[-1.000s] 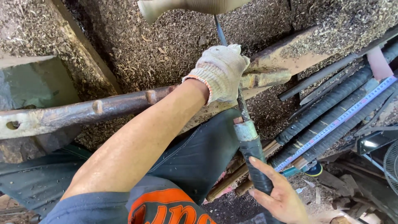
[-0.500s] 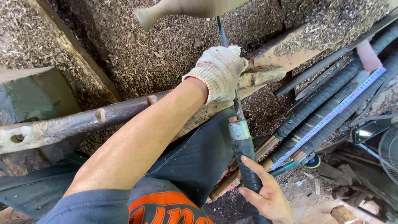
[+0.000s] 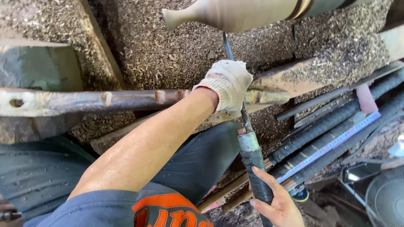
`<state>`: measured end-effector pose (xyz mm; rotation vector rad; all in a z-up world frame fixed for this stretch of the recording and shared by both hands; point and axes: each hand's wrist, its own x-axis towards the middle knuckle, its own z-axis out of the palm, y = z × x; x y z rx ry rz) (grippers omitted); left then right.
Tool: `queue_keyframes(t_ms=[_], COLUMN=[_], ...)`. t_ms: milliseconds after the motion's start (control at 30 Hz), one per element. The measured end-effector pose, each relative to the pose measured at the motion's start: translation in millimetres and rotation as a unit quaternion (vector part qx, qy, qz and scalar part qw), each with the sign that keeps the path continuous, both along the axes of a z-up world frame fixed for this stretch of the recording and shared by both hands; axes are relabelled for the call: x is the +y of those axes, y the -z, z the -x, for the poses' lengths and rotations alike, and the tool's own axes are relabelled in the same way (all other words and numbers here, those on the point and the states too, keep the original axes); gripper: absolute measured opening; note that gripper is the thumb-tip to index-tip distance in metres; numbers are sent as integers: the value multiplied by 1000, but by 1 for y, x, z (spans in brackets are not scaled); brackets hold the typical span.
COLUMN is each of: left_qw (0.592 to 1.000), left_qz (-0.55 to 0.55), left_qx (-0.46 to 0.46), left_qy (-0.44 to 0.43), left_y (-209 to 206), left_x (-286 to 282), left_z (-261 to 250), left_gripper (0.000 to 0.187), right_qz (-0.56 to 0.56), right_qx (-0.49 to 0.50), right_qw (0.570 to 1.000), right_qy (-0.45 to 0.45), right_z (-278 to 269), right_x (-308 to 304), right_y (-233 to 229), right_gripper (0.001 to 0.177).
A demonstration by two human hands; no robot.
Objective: Using a lathe and chisels to shape a wooden object.
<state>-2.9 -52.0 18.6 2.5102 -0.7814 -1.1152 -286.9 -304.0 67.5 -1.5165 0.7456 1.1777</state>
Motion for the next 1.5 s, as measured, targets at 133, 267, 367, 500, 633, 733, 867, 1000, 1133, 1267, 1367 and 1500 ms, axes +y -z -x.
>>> queue_keyframes(t_ms=[133,267,367,500,633,733,867,1000,1133,1267,1367,1500], left_qw=[1000,999,999,1000,1000,999,998,996,994,990,986,973], left_qz=[-12,-11,-2,9,21,31,59,81,102,130,155,211], left_qx=[-5,-20,-28,-23,-20,-14,-18,-12,-25,-35,-58,-83], left_qy=[-17,-28,-18,2,12,19,29,33,33,29,31,31], left_y=[-2,4,7,6,8,11,16,13,19,18,17,-33], left_x=[-1,-1,-2,0,2,2,4,6,7,9,12,23], left_z=[3,8,6,3,2,1,0,-2,1,1,6,20], left_gripper=[40,39,38,38,37,39,43,49,49,47,50,56], right_qz=[-51,-90,-70,-44,-34,-20,-30,-10,-8,-49,-55,-58], right_qx=[-55,-47,-56,-36,-43,-60,-109,-71,-150,-155,-181,-151], right_qw=[997,995,996,998,998,997,992,991,985,978,971,965], right_qy=[-3,-17,-12,16,29,47,56,114,82,127,146,204], right_z=[-1,2,7,10,19,24,26,14,21,28,39,48], right_x=[-22,-32,-22,-8,7,17,38,66,77,89,100,109], right_y=[16,24,19,10,7,4,-1,-15,-11,-6,1,-5], right_gripper=[83,86,86,89,89,87,86,80,79,78,78,84])
